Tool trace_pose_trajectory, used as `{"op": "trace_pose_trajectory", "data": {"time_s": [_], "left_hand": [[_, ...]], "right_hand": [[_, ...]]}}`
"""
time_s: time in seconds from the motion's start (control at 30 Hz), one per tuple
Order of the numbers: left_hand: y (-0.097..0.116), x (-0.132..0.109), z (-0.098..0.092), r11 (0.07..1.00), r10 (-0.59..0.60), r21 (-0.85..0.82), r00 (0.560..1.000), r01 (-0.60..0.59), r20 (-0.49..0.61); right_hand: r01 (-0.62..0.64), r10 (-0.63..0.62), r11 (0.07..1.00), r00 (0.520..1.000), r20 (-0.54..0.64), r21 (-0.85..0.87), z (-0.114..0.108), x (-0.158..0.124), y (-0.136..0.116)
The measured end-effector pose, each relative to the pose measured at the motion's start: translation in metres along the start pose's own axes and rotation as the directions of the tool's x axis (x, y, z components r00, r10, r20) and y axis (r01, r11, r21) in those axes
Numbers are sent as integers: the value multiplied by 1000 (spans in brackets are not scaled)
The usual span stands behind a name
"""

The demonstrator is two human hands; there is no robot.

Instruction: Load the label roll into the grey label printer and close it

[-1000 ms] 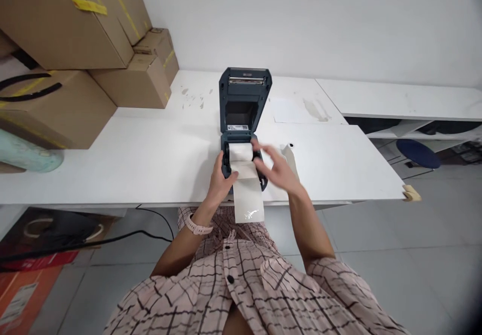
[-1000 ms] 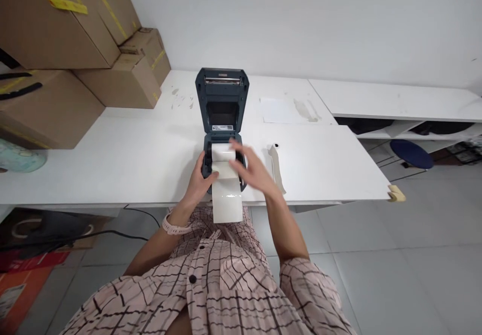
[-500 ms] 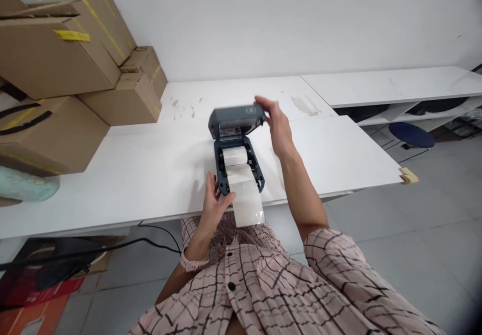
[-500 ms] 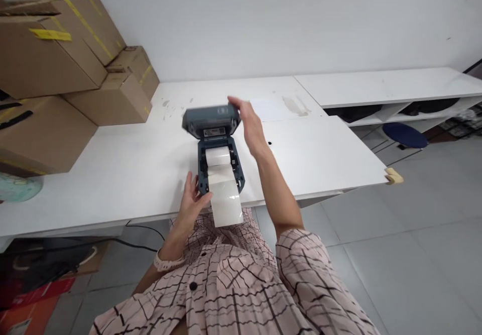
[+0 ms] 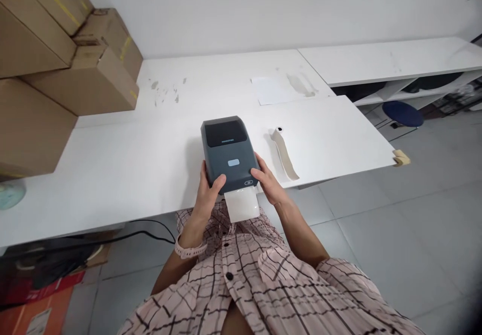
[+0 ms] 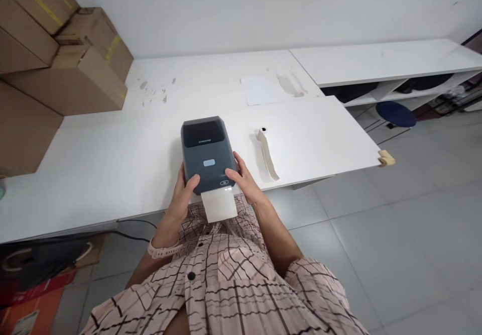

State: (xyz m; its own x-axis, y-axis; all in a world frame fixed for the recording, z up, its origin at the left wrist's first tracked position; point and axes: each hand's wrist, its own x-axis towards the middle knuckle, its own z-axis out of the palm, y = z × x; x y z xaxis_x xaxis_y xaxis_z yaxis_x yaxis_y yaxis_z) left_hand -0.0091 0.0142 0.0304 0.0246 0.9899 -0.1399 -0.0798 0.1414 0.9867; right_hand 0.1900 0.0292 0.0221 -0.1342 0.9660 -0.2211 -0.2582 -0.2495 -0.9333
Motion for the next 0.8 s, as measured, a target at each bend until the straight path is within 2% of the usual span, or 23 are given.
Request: {"op": "trace_pose_trajectory", "data": {"time_s": [0.13,0.23,0.33,0.4,0.47,0.5,0.53,0.57,0.63,0.67,0.7,0.77,0.8], "left_hand": [[-12,-3,0,990,121,91,989,-112,-90],[-17,1,-1,978,161,158,973,-135,-167],[-19,0,-4,975,164,169,978,-141,-127],[-22,-9,-8,968,172,205,977,-144,-123],[-29,-26,-12,948,196,295,953,-123,-232],[-34,-35,-12,933,213,347,923,-95,-322],[-38,-44,-12,931,198,361,910,-58,-364],[-41,-52,-11,938,137,346,936,-17,-326],[-42,-61,-6,966,-65,239,989,95,-131],[-40,-62,-3,969,-183,168,983,182,-11],[-37,-61,0,958,-277,101,957,268,90],[-26,-56,4,927,-371,16,907,376,198],[-21,-54,5,923,-378,14,899,385,220]], "right_hand": [[63,-67,993,997,-38,-95,-1,-3,8],[125,-134,982,989,-57,-138,-2,0,16],[120,-127,981,991,-38,-155,-6,4,18],[116,-121,980,992,-19,-159,-7,5,17],[119,-122,980,993,-7,-158,-8,5,15],[122,-124,980,992,-4,-158,-8,5,14],[124,-126,979,992,-2,-161,-8,5,14],[127,-129,978,992,-1,-164,-8,5,14],[131,-133,976,991,-3,-173,-8,5,14],[129,-132,976,991,-3,-177,-8,5,15],[126,-129,976,992,-3,-179,-8,5,15],[120,-123,976,992,-4,-181,-7,4,14],[118,-121,977,993,-8,-179,-6,3,13]]}}
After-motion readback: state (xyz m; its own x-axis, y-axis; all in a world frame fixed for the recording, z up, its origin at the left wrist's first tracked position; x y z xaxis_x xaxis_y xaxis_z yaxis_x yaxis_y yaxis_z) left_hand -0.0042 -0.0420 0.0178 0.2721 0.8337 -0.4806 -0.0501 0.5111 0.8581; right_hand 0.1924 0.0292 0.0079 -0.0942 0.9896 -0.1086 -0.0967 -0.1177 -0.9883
